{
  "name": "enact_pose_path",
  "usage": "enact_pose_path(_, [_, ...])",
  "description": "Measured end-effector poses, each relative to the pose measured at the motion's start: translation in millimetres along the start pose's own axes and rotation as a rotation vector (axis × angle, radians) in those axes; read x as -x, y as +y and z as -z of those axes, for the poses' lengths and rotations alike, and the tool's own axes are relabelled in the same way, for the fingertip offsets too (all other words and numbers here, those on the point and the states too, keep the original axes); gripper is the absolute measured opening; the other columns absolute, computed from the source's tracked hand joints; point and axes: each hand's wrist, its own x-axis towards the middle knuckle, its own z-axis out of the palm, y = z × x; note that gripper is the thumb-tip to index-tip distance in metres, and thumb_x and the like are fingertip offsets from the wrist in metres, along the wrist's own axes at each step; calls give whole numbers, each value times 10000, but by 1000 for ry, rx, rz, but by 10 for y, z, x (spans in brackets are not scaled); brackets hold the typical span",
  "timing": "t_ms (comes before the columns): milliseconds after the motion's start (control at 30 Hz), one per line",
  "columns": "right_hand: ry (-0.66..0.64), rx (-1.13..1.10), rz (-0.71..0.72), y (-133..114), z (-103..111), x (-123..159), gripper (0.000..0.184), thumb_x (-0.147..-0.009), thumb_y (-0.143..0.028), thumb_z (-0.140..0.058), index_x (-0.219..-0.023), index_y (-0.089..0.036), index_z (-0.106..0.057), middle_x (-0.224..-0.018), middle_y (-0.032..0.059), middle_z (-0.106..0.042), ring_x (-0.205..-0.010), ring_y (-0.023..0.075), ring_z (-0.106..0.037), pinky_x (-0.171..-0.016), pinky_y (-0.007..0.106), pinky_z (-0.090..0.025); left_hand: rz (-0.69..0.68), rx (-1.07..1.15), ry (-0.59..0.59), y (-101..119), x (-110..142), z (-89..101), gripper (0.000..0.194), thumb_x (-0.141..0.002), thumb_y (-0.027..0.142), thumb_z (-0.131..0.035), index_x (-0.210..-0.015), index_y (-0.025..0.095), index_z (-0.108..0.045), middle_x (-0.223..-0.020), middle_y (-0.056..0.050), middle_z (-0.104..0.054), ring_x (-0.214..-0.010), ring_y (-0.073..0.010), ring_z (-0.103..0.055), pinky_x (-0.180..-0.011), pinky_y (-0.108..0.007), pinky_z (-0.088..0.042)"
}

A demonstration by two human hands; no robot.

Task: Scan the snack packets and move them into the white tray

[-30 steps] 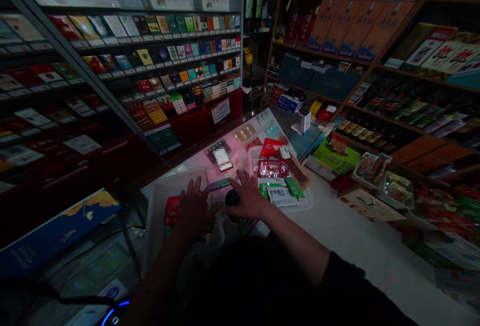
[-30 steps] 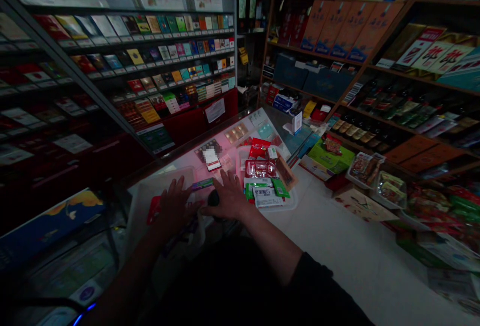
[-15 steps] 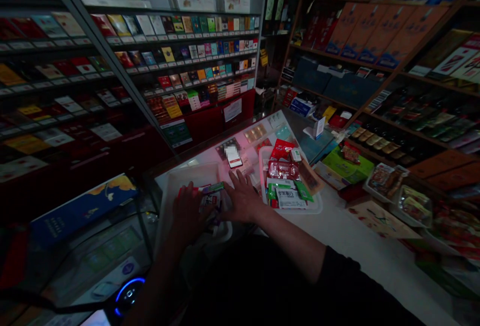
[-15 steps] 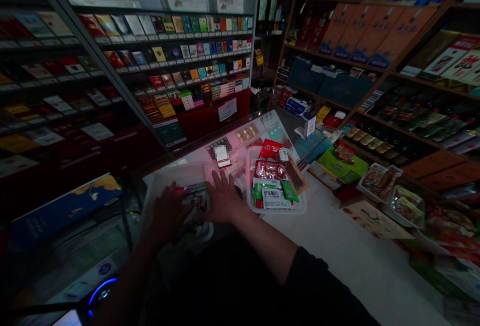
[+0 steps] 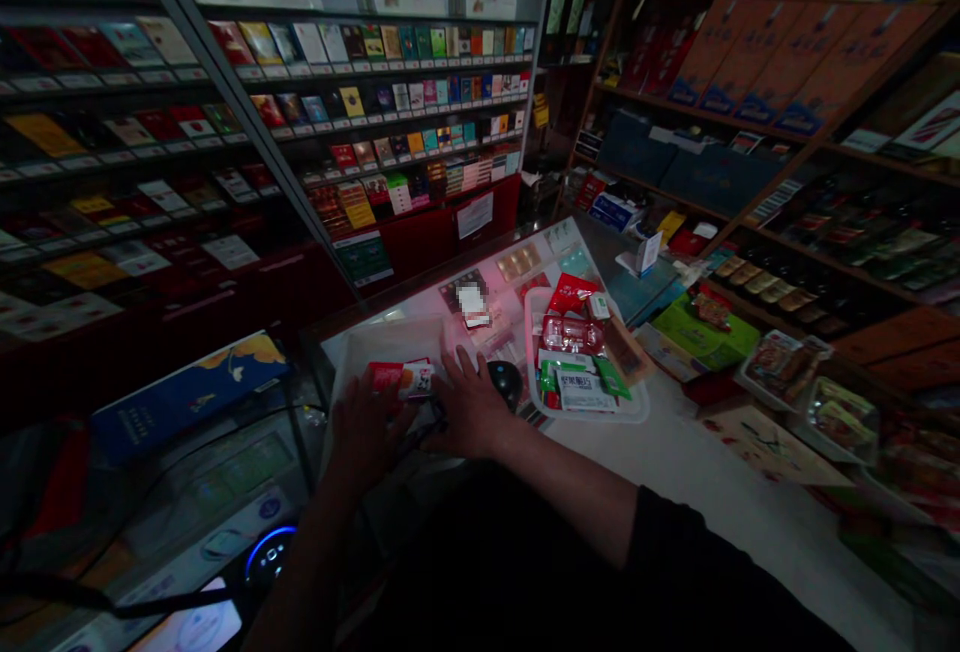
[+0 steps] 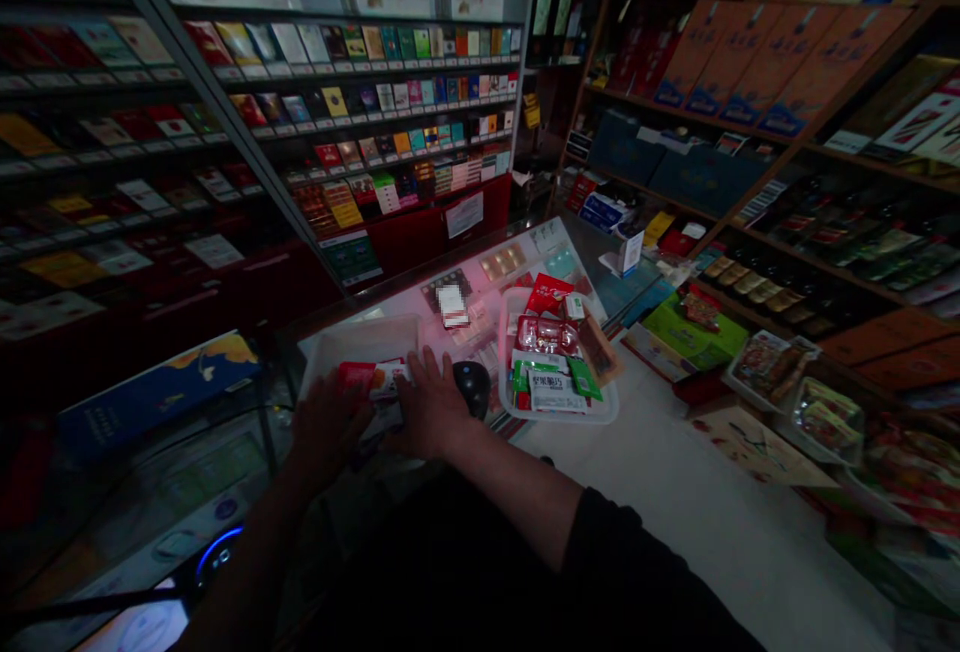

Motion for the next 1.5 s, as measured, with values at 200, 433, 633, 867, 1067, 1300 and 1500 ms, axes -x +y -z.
enact_pose_path(200, [64,-16,-57,1,86,194,1026,-784,-697,-782,-1587,-168,-426,-1755,206,-175,-1631,446,12,-1287,674,3,-82,33,16,195,-96,7,541,-1000,506,-486,-1434,192,-564,-1636,-215,-429,-1532,-421,-363,-1163,-636,-385])
enact_pose_path(433, [171,-43,-232,176,191,487,981,-846,-728,-691,-1603,-173,-406,-1746,201,-207,-1635,430,-14,-1296,651,-4,-209,99,42,545,-251,-39,653,-971,552,-529,-1492,162,-486,-1620,-219,-449,-1552,-433,-331,-1226,-631,-316])
enact_pose_path(633, [206,-55,-386,458,236,731,981,-843,-723,-696,-1612,-192,-397,-1751,182,-207,-1634,438,2,-1289,671,-3,-308,119,22,946,-382,-22,637,-990,551,-499,-1502,175,-456,-1635,-208,-435,-1573,-425,-297,-1222,-638,-313])
enact_pose_path(867, [317,-3,-576,891,361,1117,849,-894,-631,-697,-1565,-168,-460,-1723,202,-266,-1623,442,-55,-1285,668,-30,-397,147,-1,1496,-533,-58,607,-970,514,-533,-1458,152,-512,-1593,-213,-486,-1544,-440,-336,-1220,-649,-307])
enact_pose_path(1067, [395,96,-775,1374,368,1491,668,-884,-472,-746,-1450,-161,-572,-1655,194,-388,-1578,442,-206,-1264,655,-148,-501,232,-26,2011,-533,-210,558,-949,457,-567,-1438,188,-550,-1546,-173,-558,-1531,-425,-372,-1219,-670,-310])
enact_pose_path(1300, [438,143,-925,1873,362,1864,604,-883,-407,-725,-1408,-139,-594,-1621,225,-436,-1527,456,-310,-1227,639,-236,-585,254,-96,2557,-475,-504,524,-928,383,-612,-1416,196,-575,-1482,-161,-615,-1524,-412,-394,-1243,-650,-290])
enact_pose_path(1500, [532,143,-985,2225,457,1961,613,-915,-412,-674,-1429,-93,-577,-1587,257,-470,-1476,404,-404,-1189,541,-333,-664,263,-155,2858,-496,-717,537,-920,344,-657,-1422,176,-567,-1470,-168,-620,-1524,-417,-386,-1249,-647,-277])
